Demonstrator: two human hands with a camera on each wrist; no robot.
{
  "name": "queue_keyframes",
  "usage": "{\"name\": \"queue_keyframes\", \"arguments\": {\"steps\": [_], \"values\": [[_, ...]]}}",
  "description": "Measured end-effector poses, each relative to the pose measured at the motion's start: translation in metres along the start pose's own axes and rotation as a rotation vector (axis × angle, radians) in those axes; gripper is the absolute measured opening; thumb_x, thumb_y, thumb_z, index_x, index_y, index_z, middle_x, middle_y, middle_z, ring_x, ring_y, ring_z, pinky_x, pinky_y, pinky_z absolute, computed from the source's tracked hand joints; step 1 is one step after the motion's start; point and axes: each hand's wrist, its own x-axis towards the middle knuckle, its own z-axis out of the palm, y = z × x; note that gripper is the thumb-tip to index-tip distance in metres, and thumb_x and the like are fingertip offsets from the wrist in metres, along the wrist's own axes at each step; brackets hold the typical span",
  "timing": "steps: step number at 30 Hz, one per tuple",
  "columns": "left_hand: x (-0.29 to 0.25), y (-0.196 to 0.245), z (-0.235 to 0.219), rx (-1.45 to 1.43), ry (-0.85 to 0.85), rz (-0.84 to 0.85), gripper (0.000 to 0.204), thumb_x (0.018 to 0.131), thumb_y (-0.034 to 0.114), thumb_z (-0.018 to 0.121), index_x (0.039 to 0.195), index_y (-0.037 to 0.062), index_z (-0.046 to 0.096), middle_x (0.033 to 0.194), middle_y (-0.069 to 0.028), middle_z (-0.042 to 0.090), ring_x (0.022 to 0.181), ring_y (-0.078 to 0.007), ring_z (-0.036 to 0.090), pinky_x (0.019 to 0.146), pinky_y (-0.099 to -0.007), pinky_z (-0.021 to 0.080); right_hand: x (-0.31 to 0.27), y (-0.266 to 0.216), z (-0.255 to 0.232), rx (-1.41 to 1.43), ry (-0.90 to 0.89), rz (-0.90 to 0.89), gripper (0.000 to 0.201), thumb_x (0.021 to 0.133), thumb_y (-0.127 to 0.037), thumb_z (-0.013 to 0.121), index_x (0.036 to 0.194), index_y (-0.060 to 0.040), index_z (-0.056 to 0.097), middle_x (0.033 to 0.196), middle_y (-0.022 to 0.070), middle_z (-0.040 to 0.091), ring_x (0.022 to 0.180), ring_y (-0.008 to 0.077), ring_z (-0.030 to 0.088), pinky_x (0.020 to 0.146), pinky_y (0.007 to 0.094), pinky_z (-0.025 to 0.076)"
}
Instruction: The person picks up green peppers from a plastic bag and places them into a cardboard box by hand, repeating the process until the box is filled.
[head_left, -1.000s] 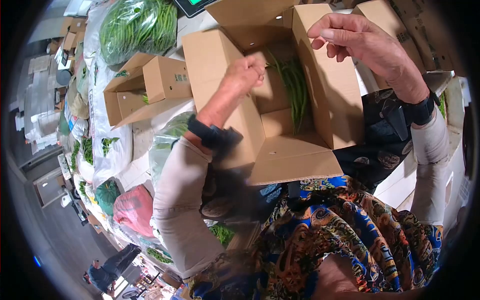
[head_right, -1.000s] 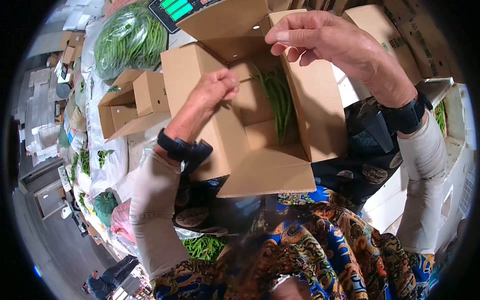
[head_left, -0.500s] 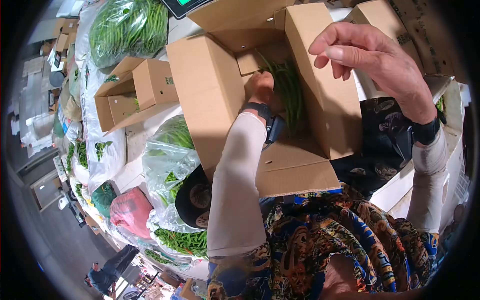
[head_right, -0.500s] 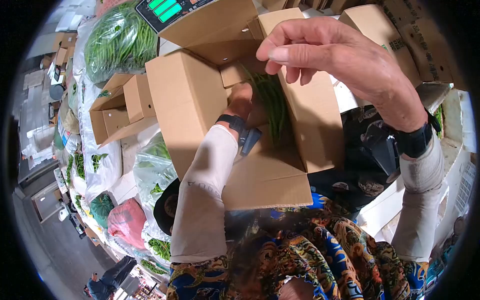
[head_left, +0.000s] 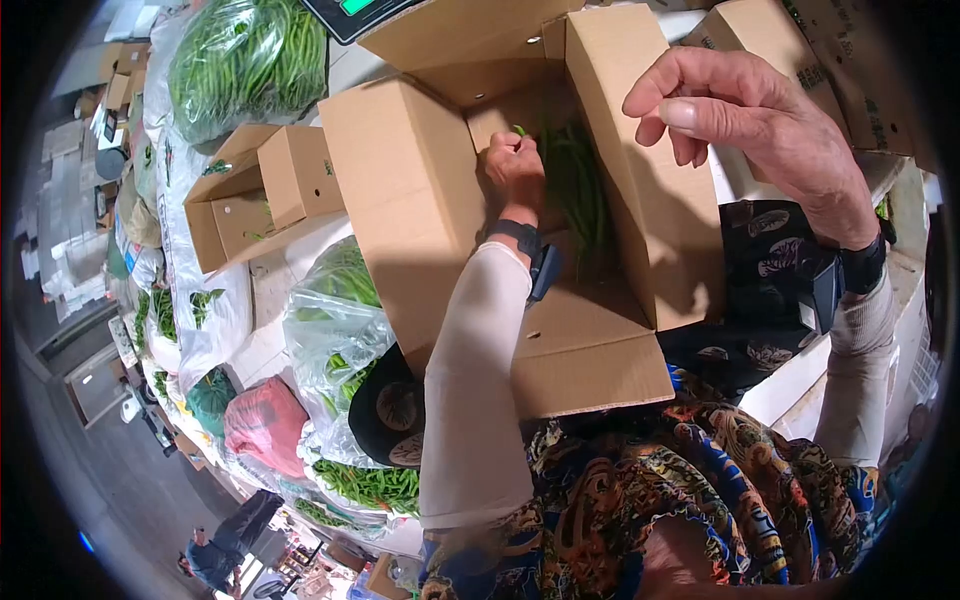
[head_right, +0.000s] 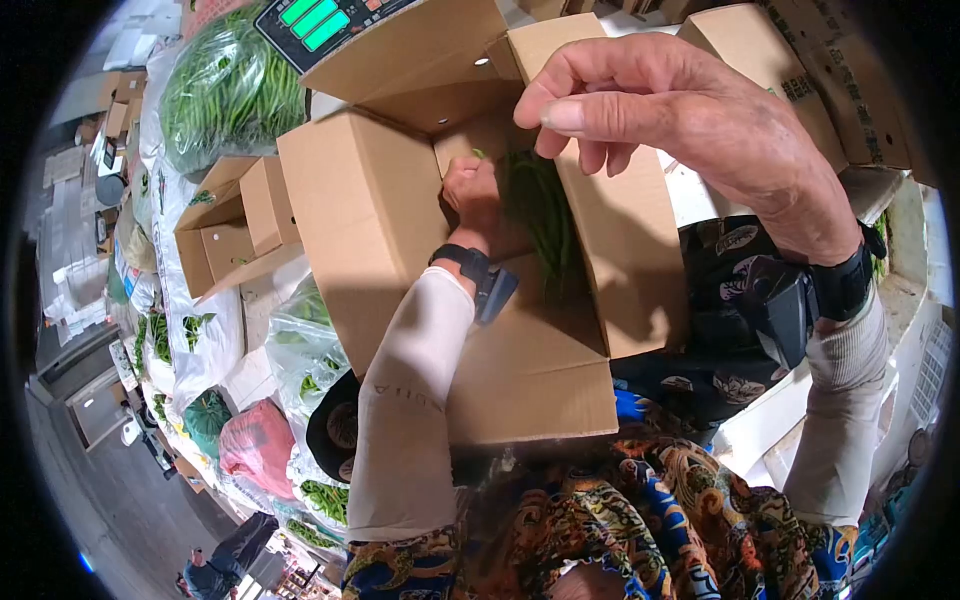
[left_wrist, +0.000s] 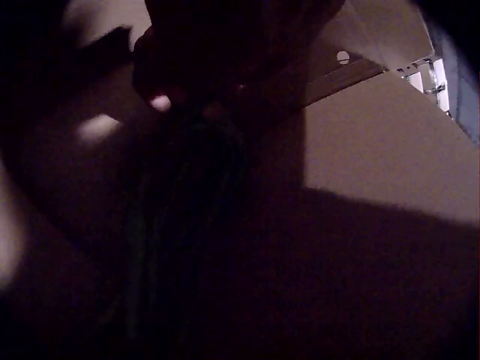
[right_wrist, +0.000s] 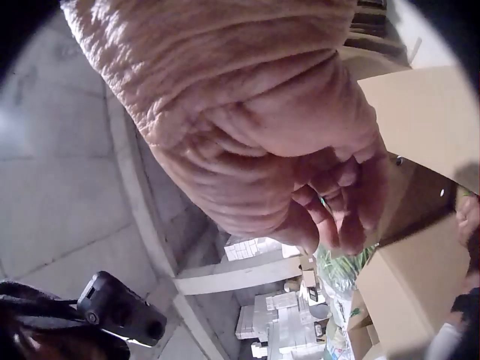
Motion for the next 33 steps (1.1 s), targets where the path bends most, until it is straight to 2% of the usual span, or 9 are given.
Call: {"name": "queue_keyframes", "arguments": {"steps": [11,14,20,22,24,26,27,30,33], "values": [[0.007,0.046,-0.021,-0.021,-0.165,-0.079,0.011,0.078,0.009,0.067,0.086,0.0027,0.066,0.081,-0.0146,0.069,0.076,-0.0283,0.066,0.070,-0.0380,0.051,-0.004,0.001,-0.002,-0.043,0.006,0.004,0.026,0.091,-0.027,0.059,0.105,-0.0060,0.064,0.086,0.0005,0.062,0.073,0.0060,0.051,0.068,0.0203,0.042],[0.013,0.048,-0.025,0.245,-0.212,-0.084,0.012,0.078,0.012,0.067,0.088,0.0052,0.066,0.083,-0.0161,0.068,0.081,-0.0324,0.066,0.072,-0.0411,0.051,-0.004,0.003,-0.001,-0.063,0.010,-0.018,0.026,0.091,-0.028,0.059,0.105,-0.0063,0.064,0.085,0.0001,0.062,0.073,0.0058,0.051,0.068,0.0203,0.041],[0.030,0.007,-0.013,0.661,-0.489,0.033,0.012,0.074,0.016,0.068,0.085,0.0098,0.067,0.087,-0.0158,0.067,0.086,-0.0322,0.064,0.073,-0.0428,0.051,-0.006,0.003,-0.002,-0.136,0.027,-0.034,0.026,0.091,-0.029,0.058,0.103,-0.0062,0.064,0.084,-0.0003,0.061,0.074,0.0057,0.050,0.068,0.0201,0.041],[0.032,-0.012,-0.011,0.575,-0.813,0.240,0.032,0.073,0.027,0.060,0.088,-0.0009,0.064,0.091,-0.0274,0.063,0.091,-0.0422,0.060,0.081,-0.0447,0.048,-0.005,0.002,-0.001,-0.164,0.049,-0.041,0.026,0.090,-0.029,0.058,0.102,-0.0061,0.064,0.084,-0.0004,0.061,0.074,0.0058,0.050,0.068,0.0199,0.040],[0.025,-0.048,0.007,0.400,-0.668,0.352,0.031,0.076,0.027,0.060,0.082,-0.0030,0.062,0.080,-0.0248,0.063,0.078,-0.0365,0.063,0.071,-0.0437,0.050,-0.002,0.004,-0.002,-0.177,0.028,-0.058,0.026,0.090,-0.029,0.058,0.102,-0.0061,0.064,0.084,-0.0006,0.060,0.074,0.0059,0.050,0.068,0.0202,0.041],[0.041,-0.063,0.024,0.256,-0.639,-0.161,0.026,0.073,0.029,0.073,0.066,0.0056,0.062,0.082,-0.0115,0.066,0.075,-0.0293,0.063,0.065,-0.0412,0.051,0.000,0.006,-0.001,-0.188,0.025,-0.067,0.027,0.090,-0.030,0.058,0.102,-0.0060,0.064,0.083,-0.0005,0.060,0.074,0.0062,0.050,0.069,0.0204,0.041],[0.042,0.040,-0.018,0.646,-0.814,0.172,0.024,0.078,0.026,0.070,0.077,0.0032,0.064,0.078,-0.0098,0.065,0.064,-0.0327,0.058,0.061,-0.0401,0.050,0.000,0.006,0.001,-0.196,0.032,-0.075,0.028,0.090,-0.030,0.057,0.101,-0.0060,0.064,0.083,-0.0005,0.060,0.074,0.0064,0.050,0.069,0.0206,0.041],[0.059,0.135,-0.092,-0.148,-0.925,-0.161,0.020,0.082,0.017,0.068,0.096,0.0035,0.064,0.073,-0.0026,0.063,0.062,-0.0091,0.059,0.055,-0.0251,0.050,-0.001,0.005,0.006,-0.240,0.069,-0.066,0.029,0.090,-0.032,0.057,0.101,-0.0051,0.063,0.084,0.0002,0.060,0.075,0.0071,0.050,0.070,0.0213,0.041],[0.063,0.216,-0.210,-0.206,-0.903,-0.093,0.034,0.093,0.019,0.057,0.119,-0.0027,0.056,0.106,-0.0120,0.065,0.092,-0.0150,0.064,0.080,-0.0250,0.051,-0.003,0.003,0.014,-0.224,0.090,0.010,0.031,0.090,-0.032,0.056,0.101,-0.0041,0.062,0.083,0.0008,0.058,0.075,0.0079,0.050,0.070,0.0217,0.041]]}}
